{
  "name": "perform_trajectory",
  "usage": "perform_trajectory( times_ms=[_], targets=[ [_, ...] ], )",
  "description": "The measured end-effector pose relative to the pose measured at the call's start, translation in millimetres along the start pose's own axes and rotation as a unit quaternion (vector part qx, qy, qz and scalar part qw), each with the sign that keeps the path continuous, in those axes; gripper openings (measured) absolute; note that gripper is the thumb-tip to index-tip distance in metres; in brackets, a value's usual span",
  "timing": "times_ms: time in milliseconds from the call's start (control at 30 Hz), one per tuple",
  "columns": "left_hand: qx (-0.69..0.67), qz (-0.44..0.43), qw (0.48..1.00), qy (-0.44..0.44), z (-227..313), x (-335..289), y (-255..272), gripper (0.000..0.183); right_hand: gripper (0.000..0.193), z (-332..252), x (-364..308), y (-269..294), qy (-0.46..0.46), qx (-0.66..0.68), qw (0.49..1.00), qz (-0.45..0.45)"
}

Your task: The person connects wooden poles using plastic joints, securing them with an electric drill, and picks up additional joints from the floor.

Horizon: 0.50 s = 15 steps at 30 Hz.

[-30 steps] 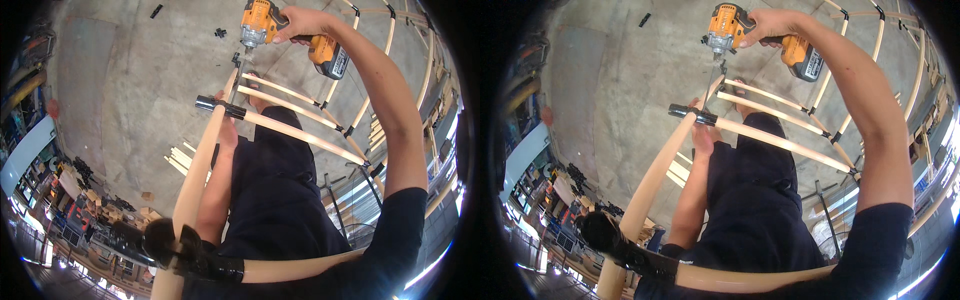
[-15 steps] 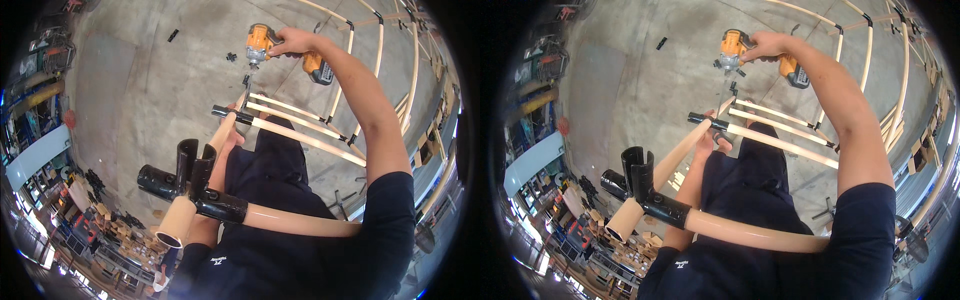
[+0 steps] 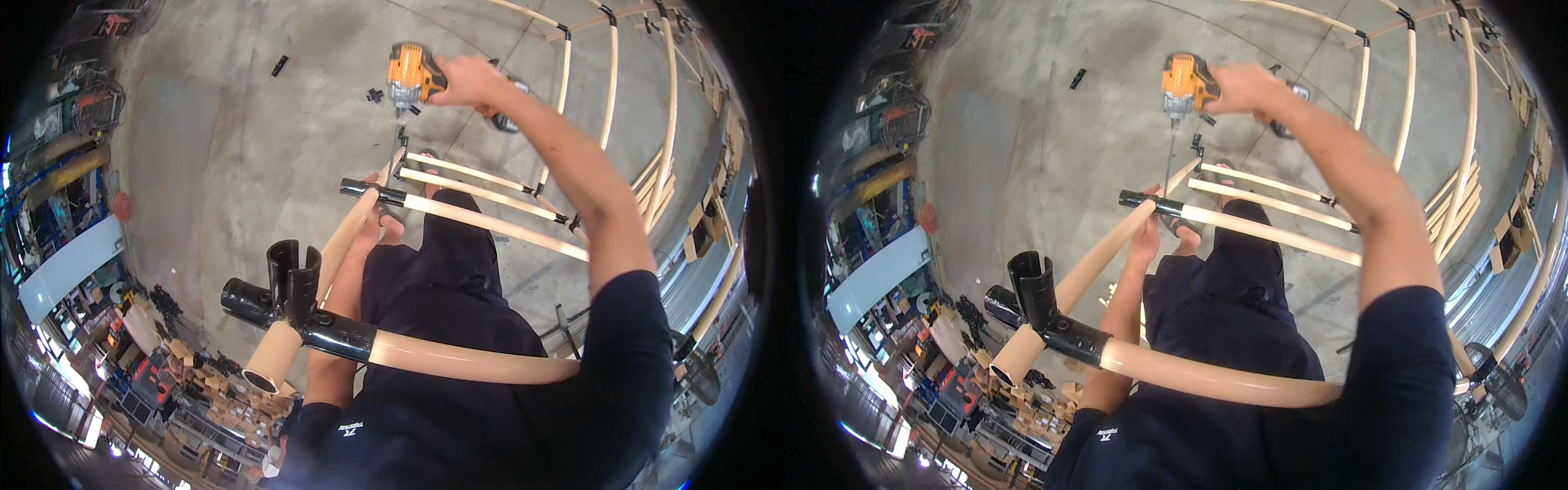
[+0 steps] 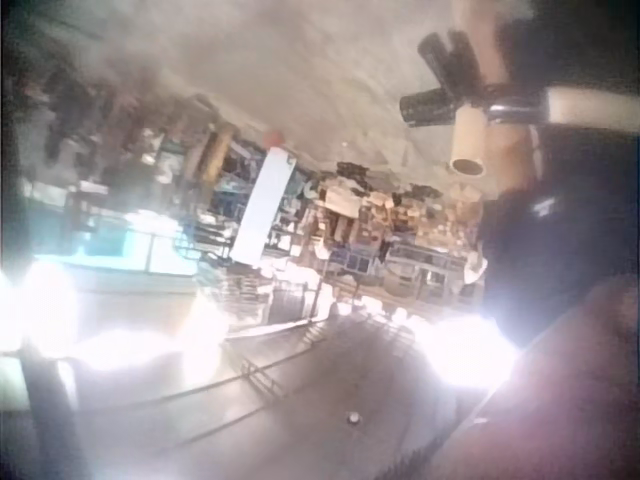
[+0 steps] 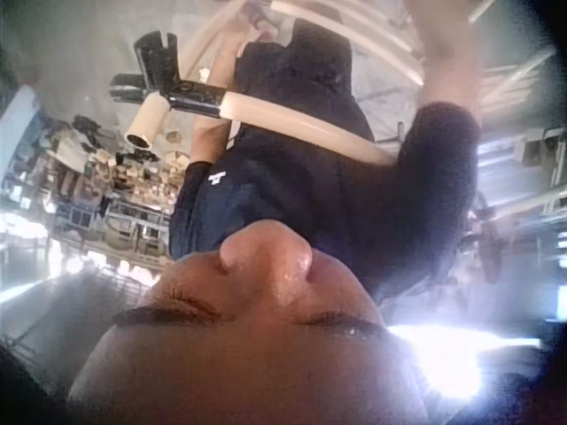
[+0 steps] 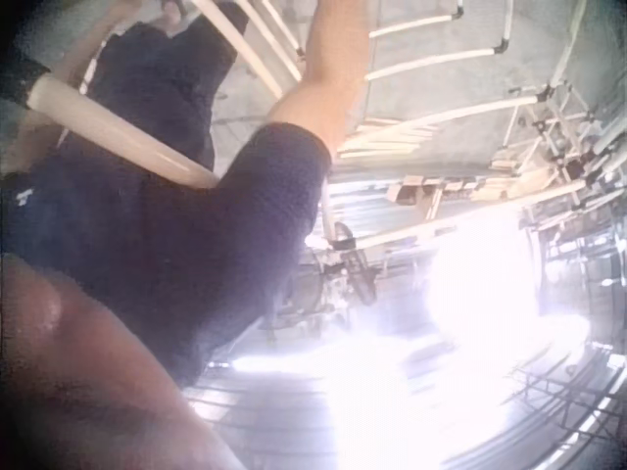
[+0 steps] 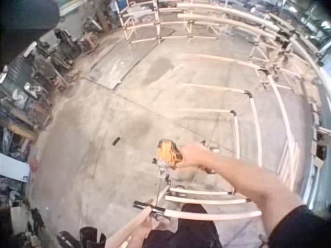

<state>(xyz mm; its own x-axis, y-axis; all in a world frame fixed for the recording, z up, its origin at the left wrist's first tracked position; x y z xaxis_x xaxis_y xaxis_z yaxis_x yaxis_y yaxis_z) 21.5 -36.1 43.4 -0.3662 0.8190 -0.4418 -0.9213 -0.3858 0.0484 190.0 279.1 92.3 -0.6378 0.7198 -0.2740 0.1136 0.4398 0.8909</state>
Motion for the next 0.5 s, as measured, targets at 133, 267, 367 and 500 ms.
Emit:
perform_trajectory(
  times_ms=[133,267,367,500],
  targets=[
    [-0.028,0.033,0.996,0.077,-3,-1,7,0.040,0.046,-32,7,127,0.121,-0.047,0.981,0.145],
    [0.057,0.013,0.998,0.013,-1,-1,19,0.043,0.050,-45,-13,253,0.049,-0.135,0.975,0.168],
    [0.064,0.015,0.994,0.090,6,-5,26,0.045,0.052,-56,-69,308,0.043,-0.124,0.956,0.264],
    [0.136,-0.084,0.984,-0.075,-30,19,58,0.049,0.046,-79,-195,335,-0.024,-0.104,0.935,0.337]
  ],
)
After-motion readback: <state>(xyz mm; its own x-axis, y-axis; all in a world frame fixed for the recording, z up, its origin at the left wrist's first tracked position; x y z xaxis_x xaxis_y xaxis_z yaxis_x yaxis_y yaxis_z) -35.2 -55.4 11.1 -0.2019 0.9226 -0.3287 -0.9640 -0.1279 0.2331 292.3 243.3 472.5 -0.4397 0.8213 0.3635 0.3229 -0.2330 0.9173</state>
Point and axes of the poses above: each hand's wrist, its own x-axis towards the middle knuckle, its own y-axis out of the back of the hand, z = x × y, the point moved 6 cm from there along x, towards the middle knuckle, and after that the axes turned 10 degrees about z, right-handed, at the moved point
